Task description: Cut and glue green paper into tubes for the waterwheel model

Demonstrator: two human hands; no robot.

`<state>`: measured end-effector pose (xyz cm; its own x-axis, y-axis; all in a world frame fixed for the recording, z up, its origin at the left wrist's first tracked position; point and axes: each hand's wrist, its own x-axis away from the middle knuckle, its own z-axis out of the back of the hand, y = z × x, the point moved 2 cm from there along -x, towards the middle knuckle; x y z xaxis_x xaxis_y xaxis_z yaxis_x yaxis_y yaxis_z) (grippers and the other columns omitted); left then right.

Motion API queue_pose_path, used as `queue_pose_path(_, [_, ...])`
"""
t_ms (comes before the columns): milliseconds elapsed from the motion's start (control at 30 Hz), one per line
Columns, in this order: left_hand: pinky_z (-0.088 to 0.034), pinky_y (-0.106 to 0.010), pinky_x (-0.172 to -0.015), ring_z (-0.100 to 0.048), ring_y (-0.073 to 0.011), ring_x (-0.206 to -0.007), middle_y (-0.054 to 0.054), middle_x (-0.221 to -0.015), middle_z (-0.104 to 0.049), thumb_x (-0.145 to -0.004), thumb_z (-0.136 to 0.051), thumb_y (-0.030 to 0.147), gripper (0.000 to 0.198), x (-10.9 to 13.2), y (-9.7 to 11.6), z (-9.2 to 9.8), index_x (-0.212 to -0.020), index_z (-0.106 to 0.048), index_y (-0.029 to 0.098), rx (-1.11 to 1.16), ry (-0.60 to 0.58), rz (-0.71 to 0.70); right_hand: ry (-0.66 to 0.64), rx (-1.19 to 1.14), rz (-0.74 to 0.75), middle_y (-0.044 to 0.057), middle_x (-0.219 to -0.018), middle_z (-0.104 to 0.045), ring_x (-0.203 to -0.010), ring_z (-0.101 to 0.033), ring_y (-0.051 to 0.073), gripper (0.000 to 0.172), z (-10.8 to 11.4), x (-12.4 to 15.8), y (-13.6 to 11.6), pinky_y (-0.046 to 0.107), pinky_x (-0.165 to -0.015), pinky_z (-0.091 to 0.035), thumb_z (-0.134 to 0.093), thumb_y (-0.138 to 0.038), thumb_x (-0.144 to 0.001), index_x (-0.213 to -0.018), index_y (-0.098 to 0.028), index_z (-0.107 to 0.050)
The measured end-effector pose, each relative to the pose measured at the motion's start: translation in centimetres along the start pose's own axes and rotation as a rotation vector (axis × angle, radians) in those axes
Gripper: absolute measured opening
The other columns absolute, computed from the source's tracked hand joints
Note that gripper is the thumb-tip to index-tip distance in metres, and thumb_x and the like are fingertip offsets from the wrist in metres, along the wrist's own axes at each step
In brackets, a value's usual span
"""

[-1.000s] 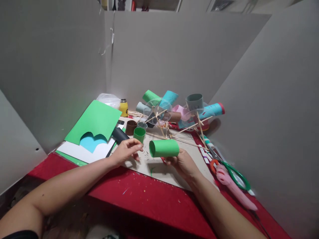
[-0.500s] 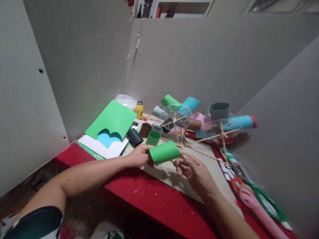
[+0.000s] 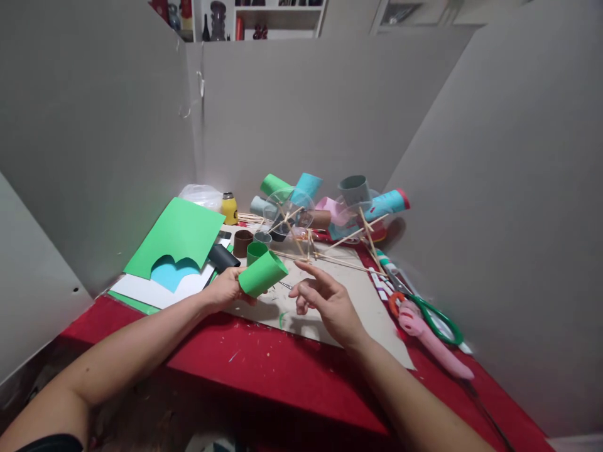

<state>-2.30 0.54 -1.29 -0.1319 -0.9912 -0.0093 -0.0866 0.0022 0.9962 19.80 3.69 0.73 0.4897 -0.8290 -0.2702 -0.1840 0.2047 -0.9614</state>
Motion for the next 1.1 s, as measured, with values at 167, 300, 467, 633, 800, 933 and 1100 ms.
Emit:
queue_pose_path(167, [-0.048,-0.023,-0.054,-0.059,-0.0122,-0.053,-0.001,-0.064,-0.066,-0.061,-0.077,0.021,0.018,0.4,-0.1,-0.4,-0.076,-0.073,0.013,-0.044,-0.021,0.044,-0.089,0.06,-0.024,0.001,-0.069,-0.072,-0.052,-0.06,0.014,0.062,-0.5,0.3,0.0,0.029,-0.053,-0.053,-0.078,-0.048,-0.078,-0.131,-0.02,-0.062])
queue_pose_path(300, [-0.045,-0.022,-0.053,-0.056,-0.0101,-0.05,0.003,-0.058,-0.061,-0.056,-0.072,0.015,0.012,0.7,-0.4,-0.8,-0.067,-0.07,0.014,-0.046,-0.024,0.073,-0.136,0.124,-0.049,0.002,-0.061,-0.07,-0.049,-0.057,0.013,0.034,-0.9,0.2,0.1,0.026,-0.05,-0.048,-0.079,-0.047,-0.077,-0.092,-0.017,-0.078])
queue_pose_path(467, [-0.043,-0.02,-0.053,-0.054,-0.0094,-0.052,0.003,-0.055,-0.058,-0.059,-0.07,0.016,0.009,0.9,-0.4,-1.1,-0.067,-0.069,0.014,-0.02,-0.054,0.086,-0.147,0.2,-0.059,0.0,-0.053,-0.063,-0.05,-0.054,0.013,0.032,-1.1,0.0,-0.2,0.024,-0.051,-0.045,-0.08,-0.045,-0.075,-0.062,-0.017,-0.075])
queue_pose_path(633, [-0.043,-0.02,-0.052,-0.053,-0.008,-0.048,0.002,-0.062,-0.063,-0.062,-0.072,0.017,0.02,1.0,-0.4,-1.0,-0.082,-0.074,0.014,0.001,-0.071,0.088,-0.093,0.191,-0.033,-0.001,-0.061,-0.065,-0.051,-0.057,0.013,0.031,-0.9,-0.2,0.3,0.026,-0.052,-0.049,-0.081,-0.047,-0.073,-0.085,-0.018,-0.077])
queue_pose_path(800, [-0.045,-0.021,-0.053,-0.057,-0.0099,-0.049,-0.001,-0.065,-0.067,-0.066,-0.076,0.023,0.017,0.8,-0.4,-0.7,-0.081,-0.074,0.016,0.003,-0.058,0.067,-0.03,0.166,0.013,0.002,-0.089,-0.068,-0.059,-0.063,0.014,0.064,-0.7,-0.4,1.1,0.026,-0.051,-0.051,-0.08,-0.04,-0.077,-0.136,-0.026,-0.058])
queue_pose_path(933, [-0.046,-0.021,-0.052,-0.059,-0.0105,-0.05,-0.004,-0.074,-0.072,-0.066,-0.076,0.026,0.017,0.7,-0.5,-0.6,-0.079,-0.073,0.015,0.011,-0.064,0.063,0.018,0.165,0.068,0.01,-0.124,-0.062,-0.071,-0.064,0.015,0.07,-0.5,-0.5,1.4,0.027,-0.056,-0.054,-0.08,-0.038,-0.078,-0.141,-0.03,-0.053])
queue_pose_path(1100, [-0.044,-0.019,-0.052,-0.061,-0.0107,-0.052,0.0,-0.069,-0.071,-0.068,-0.072,0.024,0.014,0.8,-0.7,-0.7,-0.08,-0.071,0.016,0.022,-0.047,0.082,0.024,0.175,0.143,0.008,-0.131,-0.062,-0.094,-0.064,0.02,0.049,-0.4,-0.3,1.2,0.031,-0.074,-0.055,-0.079,-0.035,-0.08,-0.127,-0.031,-0.067])
